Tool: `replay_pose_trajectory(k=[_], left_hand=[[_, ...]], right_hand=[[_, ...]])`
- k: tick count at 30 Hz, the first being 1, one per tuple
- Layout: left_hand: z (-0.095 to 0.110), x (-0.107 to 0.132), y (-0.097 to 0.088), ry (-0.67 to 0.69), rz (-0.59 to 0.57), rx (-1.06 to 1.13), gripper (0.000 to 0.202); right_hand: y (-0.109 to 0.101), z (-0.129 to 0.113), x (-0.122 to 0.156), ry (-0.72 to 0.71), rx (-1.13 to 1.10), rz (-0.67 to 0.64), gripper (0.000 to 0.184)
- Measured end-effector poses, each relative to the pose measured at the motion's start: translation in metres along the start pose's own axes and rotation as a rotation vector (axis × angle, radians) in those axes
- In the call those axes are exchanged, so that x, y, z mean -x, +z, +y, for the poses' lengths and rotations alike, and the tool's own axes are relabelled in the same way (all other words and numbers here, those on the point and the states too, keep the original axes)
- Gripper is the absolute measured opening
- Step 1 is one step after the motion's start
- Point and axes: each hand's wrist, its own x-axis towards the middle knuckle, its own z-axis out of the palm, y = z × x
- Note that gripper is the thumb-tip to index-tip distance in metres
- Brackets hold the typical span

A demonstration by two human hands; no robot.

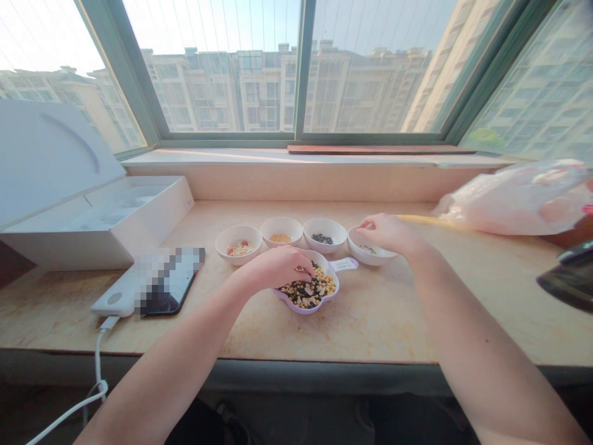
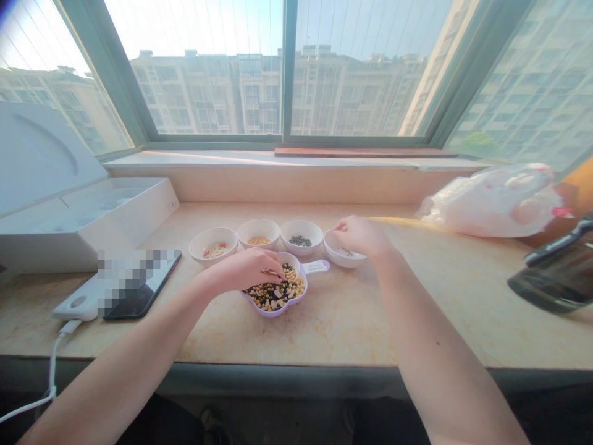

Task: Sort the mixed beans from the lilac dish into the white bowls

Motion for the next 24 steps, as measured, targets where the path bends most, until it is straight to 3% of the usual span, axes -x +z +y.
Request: replay_pose_trajectory(k=[3, 5, 8, 11, 13, 18, 24], left_hand=[[0.001, 0.0, -0.001, -0.057, 0.158, -0.059, 0.018], [0.001, -0.001, -0.001, -0.1, 0.3, -0.078, 0.019], [-0.001, -0.002, 0.0, -0.119, 0.511, -0.061, 0.018], [-0.004, -0.002, 0.001, -0.093, 0.63, -0.058, 0.018], [-0.006, -0.002, 0.002, -0.067, 0.642, -0.079, 0.019], [-0.009, -0.002, 0.002, 0.003, 0.622, -0.075, 0.022], [-0.004, -0.001, -0.001, -0.041, 0.562, -0.062, 0.023]], right_hand=[[0.001, -0.012, 0.005, -0.065, -0.148, 0.117, 0.023], [0.004, -0.025, 0.011, -0.188, -0.375, 0.118, 0.027], [0.015, -0.048, 0.023, -0.32, -0.724, -0.102, 0.049], [0.028, -0.069, 0.034, -0.362, -0.987, -0.371, 0.057], [0.036, -0.081, 0.039, -0.37, -1.128, -0.441, 0.056], [0.047, -0.094, 0.046, -0.341, -1.327, -0.377, 0.049], [0.044, -0.092, 0.046, -0.33, -1.279, -0.26, 0.045]])
